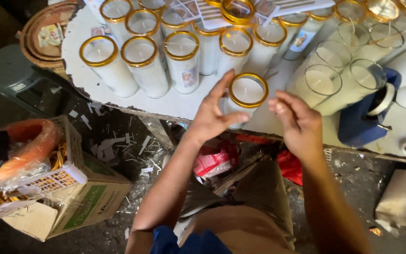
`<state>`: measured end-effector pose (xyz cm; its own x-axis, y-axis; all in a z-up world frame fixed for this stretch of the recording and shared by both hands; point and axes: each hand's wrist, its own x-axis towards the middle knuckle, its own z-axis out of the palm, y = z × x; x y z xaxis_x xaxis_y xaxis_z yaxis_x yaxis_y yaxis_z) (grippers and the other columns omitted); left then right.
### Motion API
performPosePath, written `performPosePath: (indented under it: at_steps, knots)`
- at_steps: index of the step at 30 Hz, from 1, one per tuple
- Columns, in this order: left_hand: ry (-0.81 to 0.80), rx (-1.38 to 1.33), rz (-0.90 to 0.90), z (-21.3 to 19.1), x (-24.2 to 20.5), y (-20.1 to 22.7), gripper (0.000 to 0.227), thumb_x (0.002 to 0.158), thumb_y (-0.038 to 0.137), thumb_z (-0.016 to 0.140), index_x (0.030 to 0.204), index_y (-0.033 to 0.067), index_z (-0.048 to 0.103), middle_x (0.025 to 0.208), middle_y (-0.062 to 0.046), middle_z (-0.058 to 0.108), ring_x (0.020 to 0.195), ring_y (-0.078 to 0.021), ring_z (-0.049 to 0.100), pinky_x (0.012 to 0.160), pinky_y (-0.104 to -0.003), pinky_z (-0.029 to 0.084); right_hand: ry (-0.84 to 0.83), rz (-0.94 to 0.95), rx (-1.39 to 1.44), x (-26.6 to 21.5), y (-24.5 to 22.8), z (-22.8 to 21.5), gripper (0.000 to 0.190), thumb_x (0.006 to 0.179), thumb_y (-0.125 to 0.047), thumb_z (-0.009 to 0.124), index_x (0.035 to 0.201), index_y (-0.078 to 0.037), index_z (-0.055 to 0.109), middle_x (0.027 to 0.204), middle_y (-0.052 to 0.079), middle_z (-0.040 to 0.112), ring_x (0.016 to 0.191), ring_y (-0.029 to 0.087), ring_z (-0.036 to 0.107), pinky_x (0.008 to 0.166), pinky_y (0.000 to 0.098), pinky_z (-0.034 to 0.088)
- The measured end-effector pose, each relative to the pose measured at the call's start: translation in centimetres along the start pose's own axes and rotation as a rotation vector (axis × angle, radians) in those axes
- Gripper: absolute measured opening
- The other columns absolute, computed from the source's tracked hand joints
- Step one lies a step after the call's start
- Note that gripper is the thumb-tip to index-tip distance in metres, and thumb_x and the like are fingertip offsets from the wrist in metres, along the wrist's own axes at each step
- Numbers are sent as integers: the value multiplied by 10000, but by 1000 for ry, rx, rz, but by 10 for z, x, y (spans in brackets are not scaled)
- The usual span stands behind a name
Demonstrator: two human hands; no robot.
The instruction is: The person places gold rings onto the rims of white candles and secures them with clear tape using a blue tape dispenser. They handle each candle individually, apply tape around the rim, and place the finished candles back on the table.
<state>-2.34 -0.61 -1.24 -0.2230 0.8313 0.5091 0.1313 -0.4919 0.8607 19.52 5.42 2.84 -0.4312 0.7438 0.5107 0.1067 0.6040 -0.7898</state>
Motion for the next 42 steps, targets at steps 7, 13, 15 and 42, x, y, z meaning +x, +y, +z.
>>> performPosePath:
  at_steps: [7, 13, 15, 42]
  knots:
    - [-55, -101, 2, -9, 12, -2, 1017, 731, 73, 965, 1579, 73, 404, 1497, -208, 559, 1381, -340, 554, 1147, -481, 441, -89, -108, 86, 25, 11, 2, 425, 962, 78, 694, 1377, 85, 601, 1311, 293, 638, 1160, 347, 659, 876, 443, 606]
    - [-92, -103, -4, -11, 16, -6, 837, 832, 86, 897, 1541, 27, 456, 1518, -201, 536, 1407, -276, 503, 1176, -425, 431, -35, -134, 50, 21, 6, 11, 394, 950, 41, 739, 1331, 83, 646, 1249, 277, 676, 1111, 336, 686, 834, 441, 610]
    - [-143, -75, 12, -12, 21, -4, 800, 866, 95, 868, 1538, 3, 442, 1549, -232, 484, 1445, -322, 439, 1194, -465, 401, 4, -155, 49, 19, 9, 12, 419, 941, 18, 769, 1338, 68, 645, 1251, 254, 677, 1088, 321, 695, 843, 427, 607]
    - [73, 205, -76, -3, -35, 8, 896, 825, -8, 816, 1579, 49, 335, 1391, -237, 608, 1219, -417, 603, 1010, -558, 495, 406, 219, -499, 25, 144, 19, 383, 771, -383, 938, 774, -74, 711, 652, 144, 698, 651, 371, 710, 563, 432, 546]
